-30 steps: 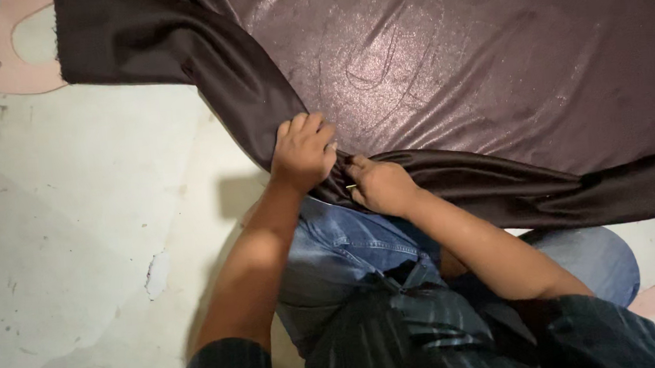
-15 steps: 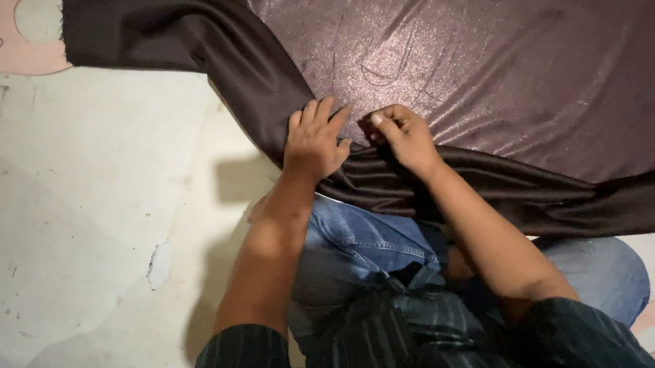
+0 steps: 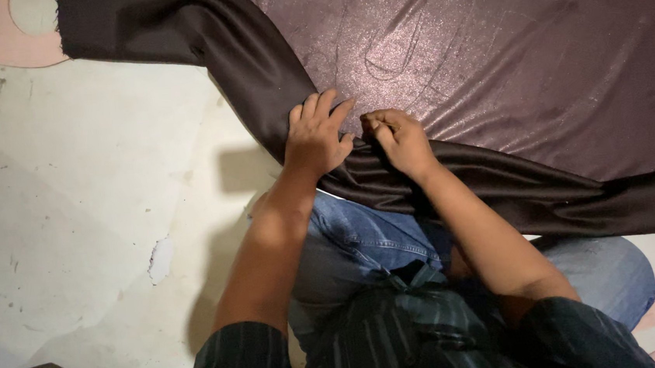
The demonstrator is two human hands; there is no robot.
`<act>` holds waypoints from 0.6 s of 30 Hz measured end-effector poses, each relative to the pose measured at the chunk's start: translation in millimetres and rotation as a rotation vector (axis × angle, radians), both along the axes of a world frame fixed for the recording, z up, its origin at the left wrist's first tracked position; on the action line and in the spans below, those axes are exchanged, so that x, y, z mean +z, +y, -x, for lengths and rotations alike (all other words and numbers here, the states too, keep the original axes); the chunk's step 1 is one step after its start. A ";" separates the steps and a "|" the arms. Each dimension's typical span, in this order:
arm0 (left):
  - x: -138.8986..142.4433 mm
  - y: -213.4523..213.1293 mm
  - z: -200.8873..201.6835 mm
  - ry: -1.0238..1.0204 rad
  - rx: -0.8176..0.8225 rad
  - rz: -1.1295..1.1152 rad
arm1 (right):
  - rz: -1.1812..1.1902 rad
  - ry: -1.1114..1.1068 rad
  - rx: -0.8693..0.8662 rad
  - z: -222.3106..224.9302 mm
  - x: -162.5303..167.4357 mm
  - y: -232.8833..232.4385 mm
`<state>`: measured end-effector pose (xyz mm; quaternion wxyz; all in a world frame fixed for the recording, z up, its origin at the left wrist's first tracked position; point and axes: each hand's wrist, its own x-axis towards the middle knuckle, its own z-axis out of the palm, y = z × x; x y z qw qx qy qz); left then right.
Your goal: The person places a U-shaped paper pattern on a large piece of dark fabric and traces its outline with a marking tool. After completing the trace, the person folds the fabric in half.
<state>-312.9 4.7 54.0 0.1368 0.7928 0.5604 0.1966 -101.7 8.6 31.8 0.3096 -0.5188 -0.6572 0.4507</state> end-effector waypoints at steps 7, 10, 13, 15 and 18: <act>3.5 0.2 1.5 -0.034 0.005 -0.018 | 0.075 -0.057 0.002 -5.0 -5.3 -1.7; 4.0 0.0 0.9 -0.030 0.008 -0.030 | 0.173 0.008 -0.015 -4.9 -6.5 -1.1; 4.4 0.1 0.8 -0.034 0.005 -0.044 | 0.227 0.157 -0.066 -2.1 -4.9 0.5; 5.1 -0.6 0.9 -0.043 0.005 -0.041 | 0.134 0.111 -0.020 -0.9 -2.2 1.0; 6.3 -1.4 0.7 -0.056 0.008 -0.042 | 0.118 0.026 -0.010 -0.8 1.3 -0.8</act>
